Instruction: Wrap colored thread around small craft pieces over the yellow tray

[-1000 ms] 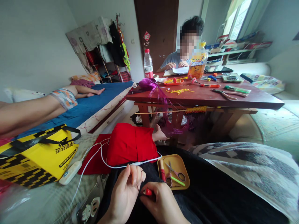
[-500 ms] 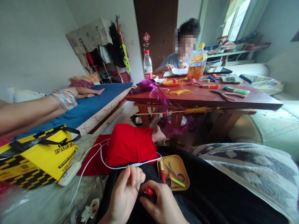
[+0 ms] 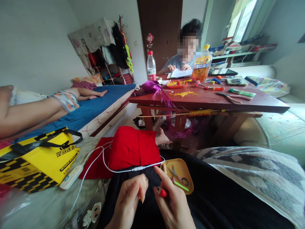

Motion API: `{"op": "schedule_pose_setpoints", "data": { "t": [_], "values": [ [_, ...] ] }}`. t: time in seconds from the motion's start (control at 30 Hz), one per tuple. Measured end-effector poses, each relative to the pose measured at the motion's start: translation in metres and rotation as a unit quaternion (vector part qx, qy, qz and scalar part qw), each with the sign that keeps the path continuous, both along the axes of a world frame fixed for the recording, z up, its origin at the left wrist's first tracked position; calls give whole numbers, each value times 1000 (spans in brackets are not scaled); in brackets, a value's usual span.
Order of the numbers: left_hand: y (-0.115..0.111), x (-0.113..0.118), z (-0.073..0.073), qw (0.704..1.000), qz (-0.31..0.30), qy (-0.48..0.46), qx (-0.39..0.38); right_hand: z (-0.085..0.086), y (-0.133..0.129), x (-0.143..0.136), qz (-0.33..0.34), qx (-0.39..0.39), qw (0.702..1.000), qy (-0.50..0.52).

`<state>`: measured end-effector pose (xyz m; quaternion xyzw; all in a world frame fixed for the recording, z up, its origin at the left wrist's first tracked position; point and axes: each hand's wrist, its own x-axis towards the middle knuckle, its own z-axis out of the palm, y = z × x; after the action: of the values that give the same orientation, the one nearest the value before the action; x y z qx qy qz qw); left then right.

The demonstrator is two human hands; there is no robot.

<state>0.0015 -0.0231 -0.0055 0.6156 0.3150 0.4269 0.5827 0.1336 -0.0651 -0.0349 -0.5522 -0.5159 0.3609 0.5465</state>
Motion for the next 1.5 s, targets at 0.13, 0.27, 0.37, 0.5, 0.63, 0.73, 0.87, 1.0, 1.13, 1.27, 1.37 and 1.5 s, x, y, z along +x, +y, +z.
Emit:
{"op": "schedule_pose_setpoints", "data": {
  "t": [0.13, 0.27, 0.37, 0.5, 0.63, 0.73, 0.87, 1.0, 1.13, 1.27, 1.37, 1.5],
  "values": [
    [0, -1, 0, 1000, 2, 12, 17, 2, -1, -4, -7, 1, 1000, 3],
    [1, -1, -1, 1000, -3, 15, 16, 2, -2, -6, -17, 2, 1000, 8],
    [1, -1, -2, 1000, -1, 19, 17, 2, -1, -4, -9, 3, 1000, 8],
    [1, -1, -2, 1000, -3, 12, 8, 0, -1, 1, 6, -11, 1000, 21],
    [1, 0, 0, 1000, -7, -18, -13, -2, -3, 3, -34, -51, 993, 99],
    [1, 0, 2, 999, -10, -34, -25, -2, -1, 4, -6, -74, 984, 159],
    [2, 0, 3, 999, -12, -31, -34, 1, 6, 4, 46, -111, 976, 182],
    [2, 0, 1, 999, -20, -25, -39, 1, 8, 0, 27, -151, 971, 185],
    [2, 1, -1, 997, -32, -41, -50, -2, 9, -4, -23, -175, 963, 206],
    [2, 3, -2, 995, -42, -65, -64, 0, 8, -7, -74, -152, 961, 217],
    [2, 4, -4, 994, -44, -74, -70, 5, 7, -8, -98, -148, 963, 203],
    [1, 4, -6, 994, -43, -73, -72, 8, 7, -10, -110, -135, 967, 186]
  ]
}}
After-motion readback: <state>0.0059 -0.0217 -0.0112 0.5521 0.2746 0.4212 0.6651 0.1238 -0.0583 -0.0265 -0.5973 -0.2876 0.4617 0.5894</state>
